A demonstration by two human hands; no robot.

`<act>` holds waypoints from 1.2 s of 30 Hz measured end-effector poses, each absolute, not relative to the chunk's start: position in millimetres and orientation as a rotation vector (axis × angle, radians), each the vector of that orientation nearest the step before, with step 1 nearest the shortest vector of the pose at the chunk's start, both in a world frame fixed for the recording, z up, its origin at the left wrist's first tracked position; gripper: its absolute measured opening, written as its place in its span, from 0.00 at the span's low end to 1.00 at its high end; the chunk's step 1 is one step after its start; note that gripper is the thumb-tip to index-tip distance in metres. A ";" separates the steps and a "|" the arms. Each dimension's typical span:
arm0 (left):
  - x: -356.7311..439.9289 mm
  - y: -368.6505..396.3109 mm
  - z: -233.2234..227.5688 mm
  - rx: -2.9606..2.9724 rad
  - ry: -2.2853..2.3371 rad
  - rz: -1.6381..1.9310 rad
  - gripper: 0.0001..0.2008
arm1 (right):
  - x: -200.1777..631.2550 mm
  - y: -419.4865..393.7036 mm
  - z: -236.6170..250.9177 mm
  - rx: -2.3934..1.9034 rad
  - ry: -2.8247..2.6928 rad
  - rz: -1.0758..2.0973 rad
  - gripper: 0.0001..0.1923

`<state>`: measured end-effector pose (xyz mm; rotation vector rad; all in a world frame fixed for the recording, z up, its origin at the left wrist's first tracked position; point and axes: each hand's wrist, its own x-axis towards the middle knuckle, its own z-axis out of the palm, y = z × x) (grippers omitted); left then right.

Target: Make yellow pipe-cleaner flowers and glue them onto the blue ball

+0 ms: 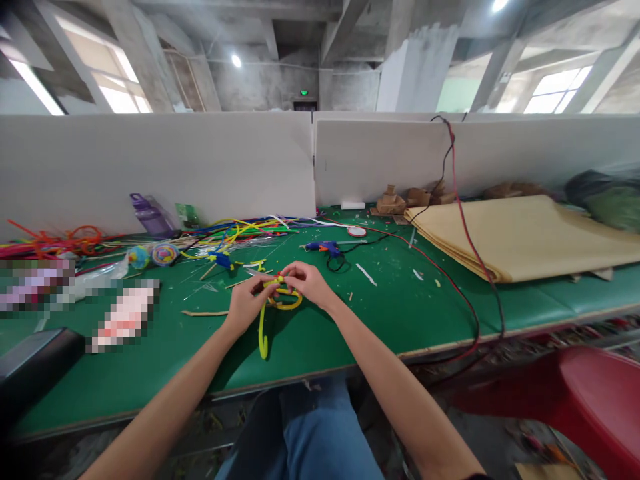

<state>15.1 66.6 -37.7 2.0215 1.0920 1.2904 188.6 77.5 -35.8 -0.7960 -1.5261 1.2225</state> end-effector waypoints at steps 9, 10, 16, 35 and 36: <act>15.3 67.6 -39.5 2.059 1.089 1.293 0.08 | 188.3 72.5 -33.8 -0.832 -1.611 0.923 0.07; 15.3 67.0 -39.2 2.123 1.087 1.306 0.07 | 188.4 73.5 -34.5 -0.836 -1.580 0.984 0.07; 15.7 63.3 -39.7 2.358 1.040 1.313 0.08 | 188.2 78.8 -38.5 -0.854 -1.375 1.339 0.10; 13.8 75.0 -33.7 1.480 1.062 1.482 0.10 | 185.8 78.4 -39.5 -0.766 -1.407 1.382 0.20; 12.5 77.3 -33.3 1.329 1.013 1.476 0.10 | 183.7 76.3 -39.8 -0.762 -1.477 1.321 0.22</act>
